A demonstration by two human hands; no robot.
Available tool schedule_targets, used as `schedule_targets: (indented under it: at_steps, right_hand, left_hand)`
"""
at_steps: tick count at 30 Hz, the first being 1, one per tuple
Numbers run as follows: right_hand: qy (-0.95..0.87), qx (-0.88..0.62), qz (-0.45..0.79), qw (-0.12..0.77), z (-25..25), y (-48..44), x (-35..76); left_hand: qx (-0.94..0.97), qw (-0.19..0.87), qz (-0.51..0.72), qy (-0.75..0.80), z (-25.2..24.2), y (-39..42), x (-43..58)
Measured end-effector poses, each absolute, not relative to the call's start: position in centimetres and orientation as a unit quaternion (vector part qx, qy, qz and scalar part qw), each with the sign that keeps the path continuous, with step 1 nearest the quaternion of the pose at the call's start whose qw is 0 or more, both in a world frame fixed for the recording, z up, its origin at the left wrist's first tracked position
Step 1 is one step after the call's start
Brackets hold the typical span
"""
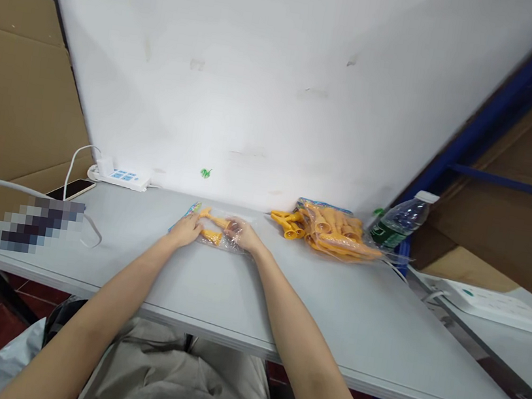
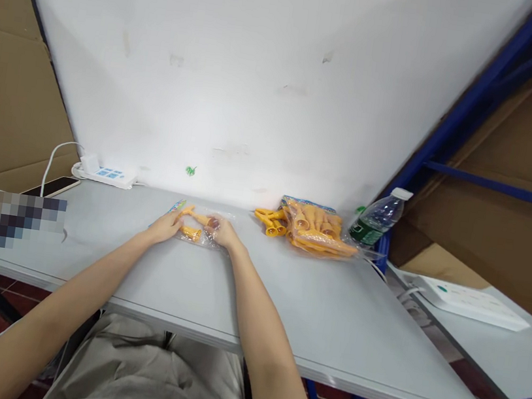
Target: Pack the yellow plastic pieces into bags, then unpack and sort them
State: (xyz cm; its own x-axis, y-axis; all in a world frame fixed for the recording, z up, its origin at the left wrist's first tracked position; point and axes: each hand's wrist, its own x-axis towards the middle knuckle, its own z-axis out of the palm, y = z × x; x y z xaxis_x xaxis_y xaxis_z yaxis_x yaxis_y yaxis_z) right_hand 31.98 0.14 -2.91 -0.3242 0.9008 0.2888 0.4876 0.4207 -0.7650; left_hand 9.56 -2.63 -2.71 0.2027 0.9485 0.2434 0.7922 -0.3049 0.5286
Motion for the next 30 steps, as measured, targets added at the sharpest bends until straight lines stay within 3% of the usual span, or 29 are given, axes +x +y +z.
schedule_targets:
  at_steps: [9, 22, 25, 30]
  right_hand:
    - [-0.746, -0.473, 0.298, 0.363, -2.9, 0.2, 32.4]
    - [-0.675, -0.53, 0.293, 0.421, -2.9, 0.2, 32.0]
    - [-0.665, -0.546, 0.225, 0.457, -2.6, 0.5, 32.9]
    - [-0.613, -0.638, -0.012, 0.465, -1.9, 0.1, 35.7]
  left_hand:
    - [0.768, 0.171, 0.222, 0.576, -2.8, -2.4, 9.9]
    - [0.712, 0.119, 0.136, 0.679, -0.8, -3.9, 10.3]
    - [0.694, 0.114, 0.132, 0.698, -0.6, -3.8, 10.0]
    - [0.687, 0.113, 0.131, 0.706, -0.5, -3.4, 9.4]
